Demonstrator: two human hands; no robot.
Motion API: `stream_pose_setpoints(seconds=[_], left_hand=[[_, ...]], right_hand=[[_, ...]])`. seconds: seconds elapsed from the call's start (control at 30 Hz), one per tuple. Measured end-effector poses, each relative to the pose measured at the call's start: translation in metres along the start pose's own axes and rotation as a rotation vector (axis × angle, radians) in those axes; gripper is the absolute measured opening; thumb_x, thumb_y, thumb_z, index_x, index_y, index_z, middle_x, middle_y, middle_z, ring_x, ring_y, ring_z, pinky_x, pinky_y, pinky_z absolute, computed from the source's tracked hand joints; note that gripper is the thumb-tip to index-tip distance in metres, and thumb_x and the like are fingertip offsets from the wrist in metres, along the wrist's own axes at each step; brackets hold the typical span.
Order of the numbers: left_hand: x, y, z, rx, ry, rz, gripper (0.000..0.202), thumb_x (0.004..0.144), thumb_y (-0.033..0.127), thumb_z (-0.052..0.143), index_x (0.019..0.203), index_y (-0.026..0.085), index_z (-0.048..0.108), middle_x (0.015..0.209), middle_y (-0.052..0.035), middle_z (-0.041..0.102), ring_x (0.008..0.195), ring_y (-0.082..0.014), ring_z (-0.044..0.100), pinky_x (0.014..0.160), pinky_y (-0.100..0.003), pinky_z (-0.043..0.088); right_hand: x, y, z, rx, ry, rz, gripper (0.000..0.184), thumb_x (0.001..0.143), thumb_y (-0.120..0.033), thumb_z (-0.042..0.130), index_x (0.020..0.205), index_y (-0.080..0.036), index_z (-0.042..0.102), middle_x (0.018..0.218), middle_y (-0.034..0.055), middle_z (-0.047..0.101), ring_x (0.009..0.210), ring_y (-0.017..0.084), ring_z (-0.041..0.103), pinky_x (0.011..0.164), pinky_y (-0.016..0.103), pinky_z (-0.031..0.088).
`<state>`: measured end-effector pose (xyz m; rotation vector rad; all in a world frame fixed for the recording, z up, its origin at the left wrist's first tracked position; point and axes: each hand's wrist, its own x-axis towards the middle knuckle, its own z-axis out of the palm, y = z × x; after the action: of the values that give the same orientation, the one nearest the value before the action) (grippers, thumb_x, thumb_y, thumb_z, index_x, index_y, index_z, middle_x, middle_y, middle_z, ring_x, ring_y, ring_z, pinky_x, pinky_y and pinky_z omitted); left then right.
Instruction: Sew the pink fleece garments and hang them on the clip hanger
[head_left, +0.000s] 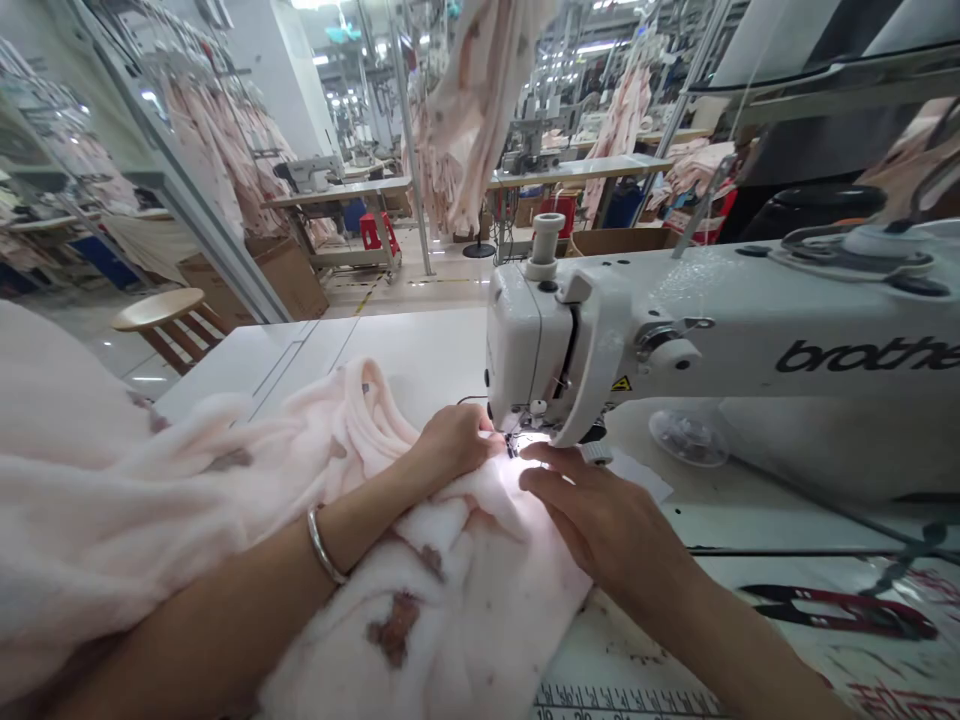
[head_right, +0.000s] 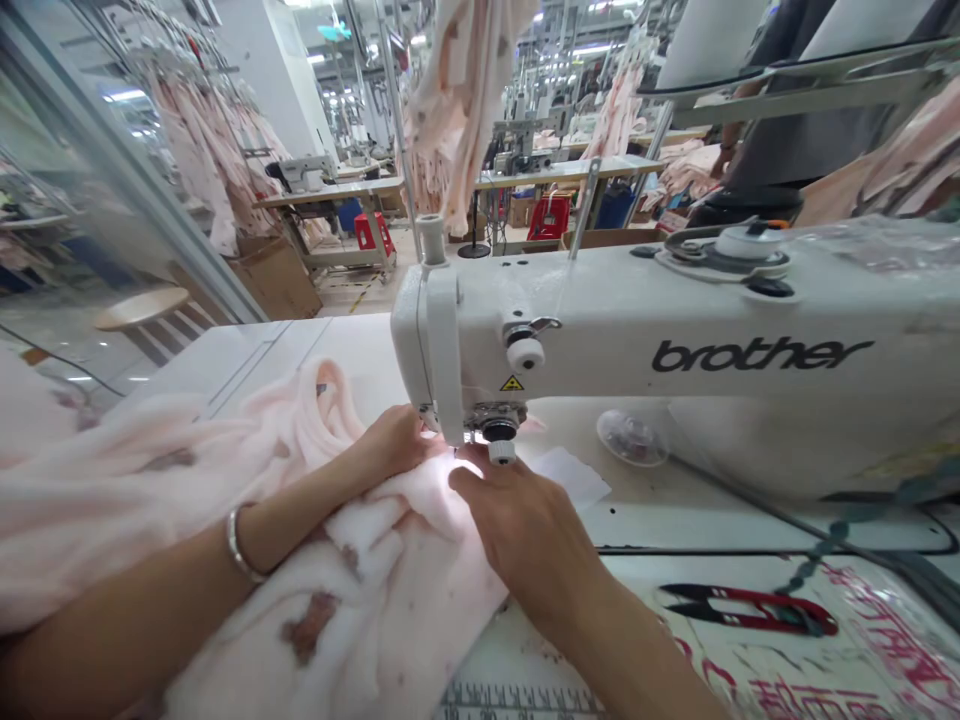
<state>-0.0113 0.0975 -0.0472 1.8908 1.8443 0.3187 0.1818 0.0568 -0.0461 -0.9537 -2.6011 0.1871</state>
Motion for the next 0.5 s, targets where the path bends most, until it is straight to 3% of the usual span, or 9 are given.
stream_pose_setpoints(seconds=[0.13, 0.27, 0.4, 0.5], left_hand=[[-0.001, -0.001, 0.001, 0.0, 0.007, 0.009, 0.017, 0.073, 0.031, 0.053, 0.072, 0.016, 0.063, 0.07, -0.0036, 0.061, 0.068, -0.0163, 0.054, 0.06, -0.024, 0.033], [0.001, -0.001, 0.001, 0.004, 0.01, -0.004, 0.013, 0.071, 0.026, 0.052, 0.068, 0.016, 0.06, 0.064, -0.0013, 0.057, 0.064, -0.0143, 0.05, 0.057, -0.024, 0.03], [0.0, 0.002, 0.0, 0.001, -0.019, -0.018, 0.014, 0.071, 0.027, 0.052, 0.062, 0.016, 0.058, 0.059, 0.0001, 0.053, 0.059, -0.0126, 0.047, 0.053, -0.023, 0.027], [-0.006, 0.005, 0.001, 0.013, 0.005, -0.065, 0.014, 0.073, 0.026, 0.049, 0.066, 0.017, 0.057, 0.062, -0.0014, 0.056, 0.06, -0.0137, 0.049, 0.054, -0.024, 0.028]], right_hand=[[-0.007, 0.001, -0.001, 0.03, -0.039, -0.051, 0.028, 0.086, -0.002, 0.038, 0.104, -0.019, 0.052, 0.12, 0.006, 0.054, 0.099, 0.021, 0.054, 0.072, 0.033, 0.048], [0.0, 0.0, 0.006, -0.021, -0.064, -0.113, 0.025, 0.085, -0.001, 0.038, 0.092, -0.017, 0.056, 0.104, 0.0062, 0.06, 0.089, 0.023, 0.056, 0.061, 0.032, 0.046], [-0.001, 0.013, -0.001, 0.108, 0.048, -0.098, 0.024, 0.093, -0.011, 0.037, 0.099, -0.021, 0.057, 0.111, 0.0022, 0.062, 0.092, 0.017, 0.057, 0.069, 0.029, 0.047], [-0.011, 0.02, -0.004, 0.143, 0.019, -0.135, 0.024, 0.094, -0.012, 0.035, 0.093, -0.022, 0.057, 0.099, 0.0011, 0.065, 0.087, 0.016, 0.055, 0.063, 0.024, 0.045]])
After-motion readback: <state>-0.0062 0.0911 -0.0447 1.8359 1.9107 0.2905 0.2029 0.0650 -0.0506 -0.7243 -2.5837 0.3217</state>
